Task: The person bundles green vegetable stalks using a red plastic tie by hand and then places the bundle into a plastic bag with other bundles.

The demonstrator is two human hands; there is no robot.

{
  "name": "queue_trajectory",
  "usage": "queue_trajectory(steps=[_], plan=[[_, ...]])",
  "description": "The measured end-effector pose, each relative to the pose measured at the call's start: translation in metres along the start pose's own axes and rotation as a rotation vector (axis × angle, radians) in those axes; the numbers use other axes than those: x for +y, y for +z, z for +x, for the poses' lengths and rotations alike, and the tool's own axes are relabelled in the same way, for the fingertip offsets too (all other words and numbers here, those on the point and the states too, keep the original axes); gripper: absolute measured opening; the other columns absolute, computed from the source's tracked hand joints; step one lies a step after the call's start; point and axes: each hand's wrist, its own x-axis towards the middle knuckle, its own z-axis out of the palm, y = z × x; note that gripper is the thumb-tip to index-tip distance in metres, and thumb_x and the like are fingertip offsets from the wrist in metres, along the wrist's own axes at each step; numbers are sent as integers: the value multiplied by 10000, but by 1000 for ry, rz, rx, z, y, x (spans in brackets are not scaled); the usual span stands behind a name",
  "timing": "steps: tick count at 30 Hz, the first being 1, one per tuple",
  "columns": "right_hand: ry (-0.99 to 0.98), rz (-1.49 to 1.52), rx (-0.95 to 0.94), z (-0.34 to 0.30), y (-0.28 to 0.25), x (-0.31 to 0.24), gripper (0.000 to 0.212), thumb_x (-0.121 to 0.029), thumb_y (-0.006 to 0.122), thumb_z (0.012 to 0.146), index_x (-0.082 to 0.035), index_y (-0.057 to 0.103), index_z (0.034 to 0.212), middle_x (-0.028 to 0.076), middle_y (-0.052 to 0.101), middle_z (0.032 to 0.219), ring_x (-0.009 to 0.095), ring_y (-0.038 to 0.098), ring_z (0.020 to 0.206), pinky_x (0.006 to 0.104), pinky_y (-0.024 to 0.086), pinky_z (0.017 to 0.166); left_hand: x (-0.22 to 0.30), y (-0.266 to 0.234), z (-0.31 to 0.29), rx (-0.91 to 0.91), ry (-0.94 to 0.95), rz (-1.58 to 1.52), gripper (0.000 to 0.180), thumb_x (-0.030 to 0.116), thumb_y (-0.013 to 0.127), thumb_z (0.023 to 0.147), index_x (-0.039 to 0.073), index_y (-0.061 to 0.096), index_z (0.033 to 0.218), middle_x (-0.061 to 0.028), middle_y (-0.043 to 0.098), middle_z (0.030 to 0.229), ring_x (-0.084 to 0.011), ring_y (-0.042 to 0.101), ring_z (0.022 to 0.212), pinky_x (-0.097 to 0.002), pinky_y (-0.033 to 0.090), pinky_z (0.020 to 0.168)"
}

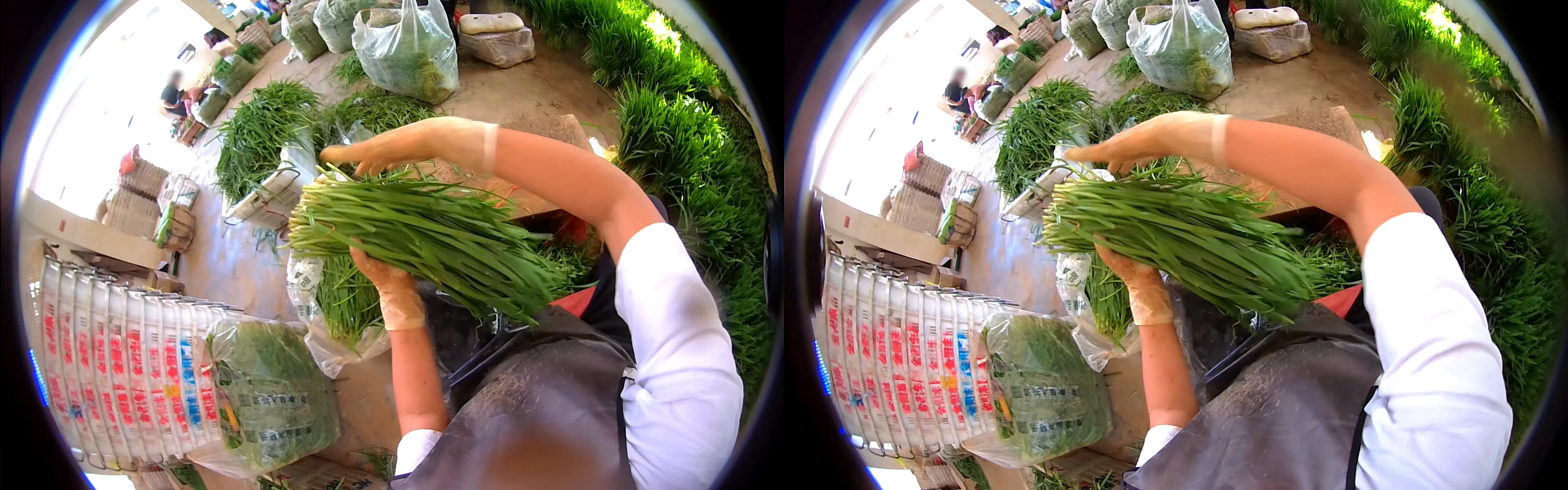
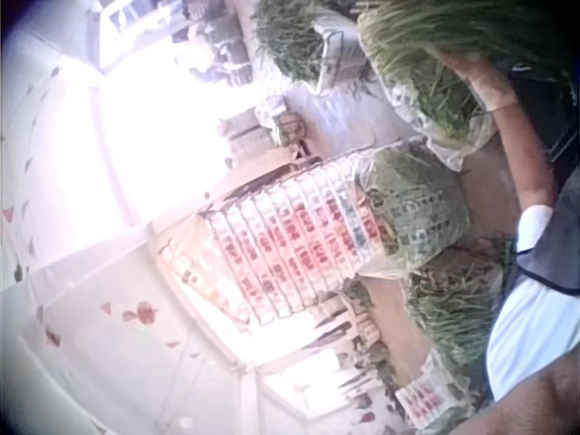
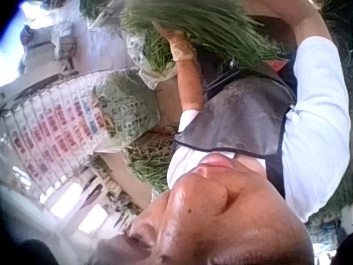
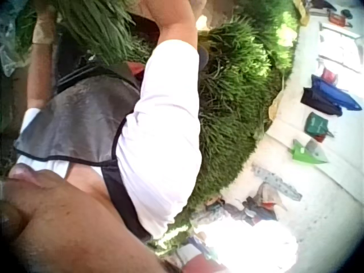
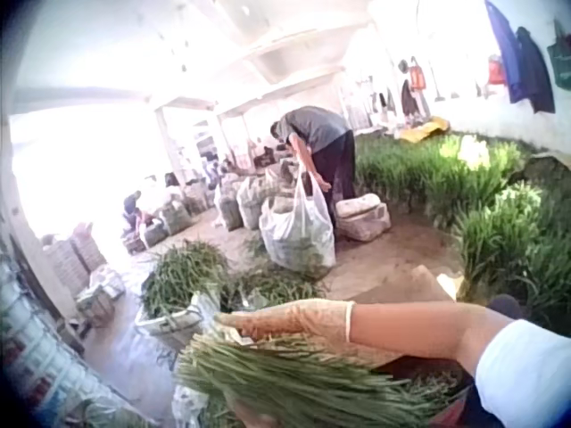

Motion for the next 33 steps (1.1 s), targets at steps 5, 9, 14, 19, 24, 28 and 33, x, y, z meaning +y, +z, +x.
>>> queue_trajectory(steps=[5, 9, 14, 19, 24, 28, 33], plan=[[-320, 250, 149, -74, 23, 97, 1097, -597, 697, 778, -95, 85, 1538, 225, 88, 1574, 269, 31, 1474, 422, 8, 1194, -44, 64, 30, -156, 219, 473, 499, 378, 499, 969, 29, 474, 1325, -103, 537, 1311, -232, 574, 1111, -373, 480, 974], [-289, 585, 373, -84, -7, 128, 747, -141, 827, 698, -21, 426, 1317, 110, 699, 932, 203, 676, 761, 343, 575, 675, -91, 114, 73, -180, -181, -24, 569, 463, 526, 946, 30, 495, 1315, -97, 571, 1275, -248, 573, 1118, -394, 462, 995], [-149, -28, 451, -140, -113, 133, 709, -132, 734, 691, -59, 439, 1331, 90, 646, 1059, 173, 627, 924, 322, 549, 804, -192, 168, 103, -315, -246, -208, 671, 576, 628, 848, 67, 528, 1274, -101, 591, 1228, -274, 561, 1125, -425, 447, 1012], [352, -828, 428, -143, -158, 75, 638, -142, 798, 619, -51, 589, 1215, 154, 679, 1035, 256, 659, 943, 368, 545, 833, -293, 189, 125, -301, -320, -680, 669, 596, 473, 925, 136, 438, 1410, -52, 464, 1425, -265, 439, 1277, -462, 314, 1108], [809, -1159, 89, -50, -148, 101, 539, -151, 831, 597, -48, 686, 1106, 174, 697, 1014, 300, 672, 947, 398, 545, 841, -347, 174, 101, 57, -175, -762, 984, 837, 533, 691, 181, 408, 1415, -70, 428, 1445, -244, 410, 1309, -470, 334, 1120], [726, -1116, 223, -29, -147, 139, 462, -159, 859, 574, -50, 723, 1002, 180, 705, 991, 355, 669, 961, 445, 544, 815, -358, 130, 114, 64, -440, -920, 934, 746, 619, 726, 129, 408, 1395, -59, 389, 1455, -266, 401, 1301, -477, 320, 1113], [521, -1186, 512, -117, -138, 168, 788, -394, 833, 563, 19, 563, 1177, 224, 596, 1158, 370, 543, 1170, 466, 455, 946, -338, 156, 93, -94, -406, -599, 777, 615, 618, 825, 115, 427, 1389, -57, 455, 1402, -246, 414, 1293, -447, 321, 1110]])
